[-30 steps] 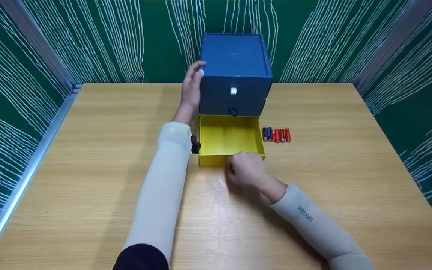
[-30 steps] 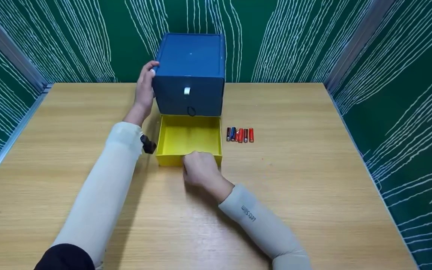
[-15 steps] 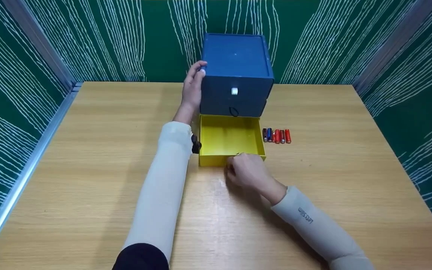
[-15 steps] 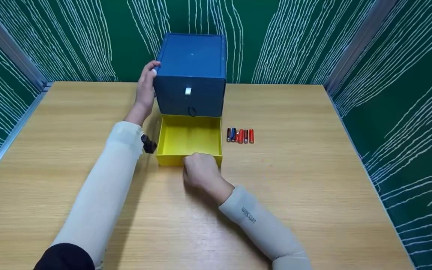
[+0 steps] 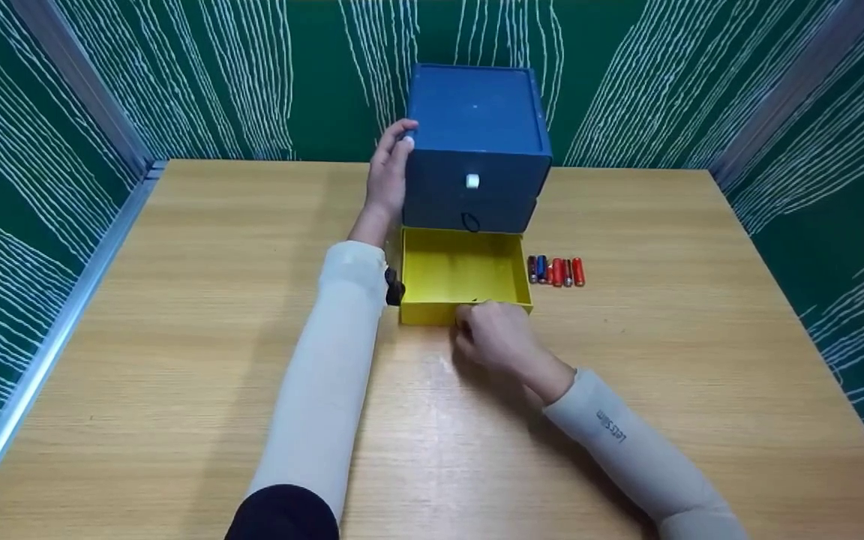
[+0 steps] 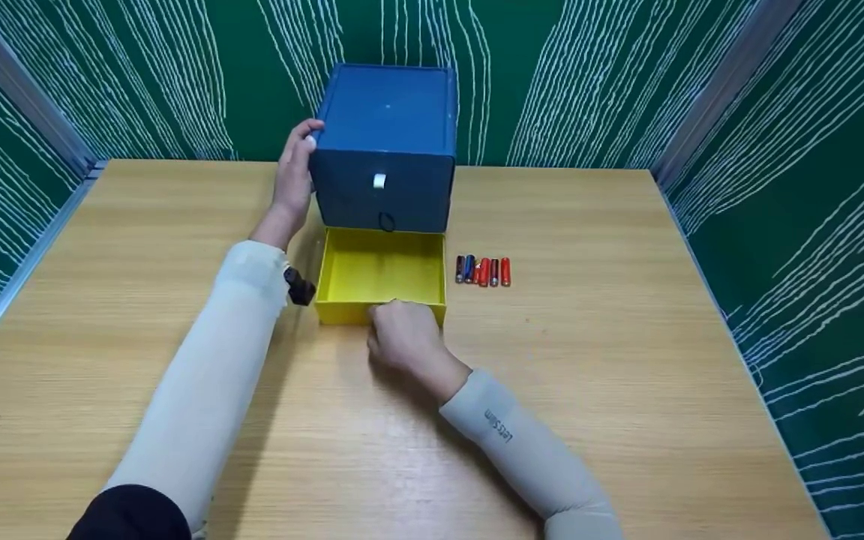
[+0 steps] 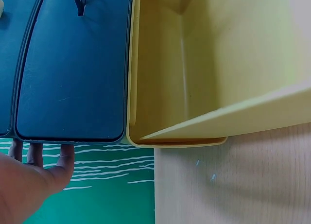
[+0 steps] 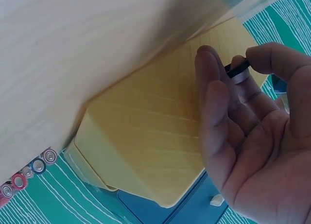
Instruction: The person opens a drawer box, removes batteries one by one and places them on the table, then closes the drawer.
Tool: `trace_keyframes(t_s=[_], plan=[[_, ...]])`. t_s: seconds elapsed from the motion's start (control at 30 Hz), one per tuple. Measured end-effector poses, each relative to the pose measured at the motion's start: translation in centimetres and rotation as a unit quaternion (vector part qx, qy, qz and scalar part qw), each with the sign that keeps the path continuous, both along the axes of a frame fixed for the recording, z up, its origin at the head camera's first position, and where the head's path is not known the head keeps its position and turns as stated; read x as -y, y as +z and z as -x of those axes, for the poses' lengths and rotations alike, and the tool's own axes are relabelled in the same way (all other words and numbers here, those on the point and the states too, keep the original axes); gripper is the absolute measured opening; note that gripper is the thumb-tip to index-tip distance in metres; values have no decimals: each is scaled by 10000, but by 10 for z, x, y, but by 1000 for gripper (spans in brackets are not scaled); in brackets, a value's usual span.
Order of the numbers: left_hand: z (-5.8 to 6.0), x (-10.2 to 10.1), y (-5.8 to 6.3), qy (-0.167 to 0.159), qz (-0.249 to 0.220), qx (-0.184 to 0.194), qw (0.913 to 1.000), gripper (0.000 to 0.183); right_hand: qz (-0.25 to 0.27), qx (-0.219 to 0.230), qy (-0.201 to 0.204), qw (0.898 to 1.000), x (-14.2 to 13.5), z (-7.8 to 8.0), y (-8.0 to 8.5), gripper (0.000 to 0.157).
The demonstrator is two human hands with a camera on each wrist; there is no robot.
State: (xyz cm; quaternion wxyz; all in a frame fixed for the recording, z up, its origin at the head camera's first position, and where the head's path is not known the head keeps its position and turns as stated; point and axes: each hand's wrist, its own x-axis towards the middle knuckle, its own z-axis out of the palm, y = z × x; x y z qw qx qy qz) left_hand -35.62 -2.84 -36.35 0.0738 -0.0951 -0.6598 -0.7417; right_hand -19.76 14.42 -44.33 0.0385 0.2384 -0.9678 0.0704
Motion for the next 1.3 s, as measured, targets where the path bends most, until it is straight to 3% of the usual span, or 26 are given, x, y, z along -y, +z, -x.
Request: trace_keyframes(t_s=[0.37,0.67,0.87,1.17,1.3], plan=[[1,-1,-1,-38,77,-154,9998,27,67,131,-139,9998,1,11,1,8],[-15,-3,14,-84,121,-139,9998,28,146,57,-106,9998,0,21,1,10],[-20,-2,17,-44,146,-80,9999,28,194,123,-99,9997,-1,29,2,10],[-19,0,16,-27,112,-78,9999,29,190,49,-106,9998,1,41,4,10],[-9,1,7,-34,55,-65,10000,28,233,69,-104,9996,2,47,4,9]])
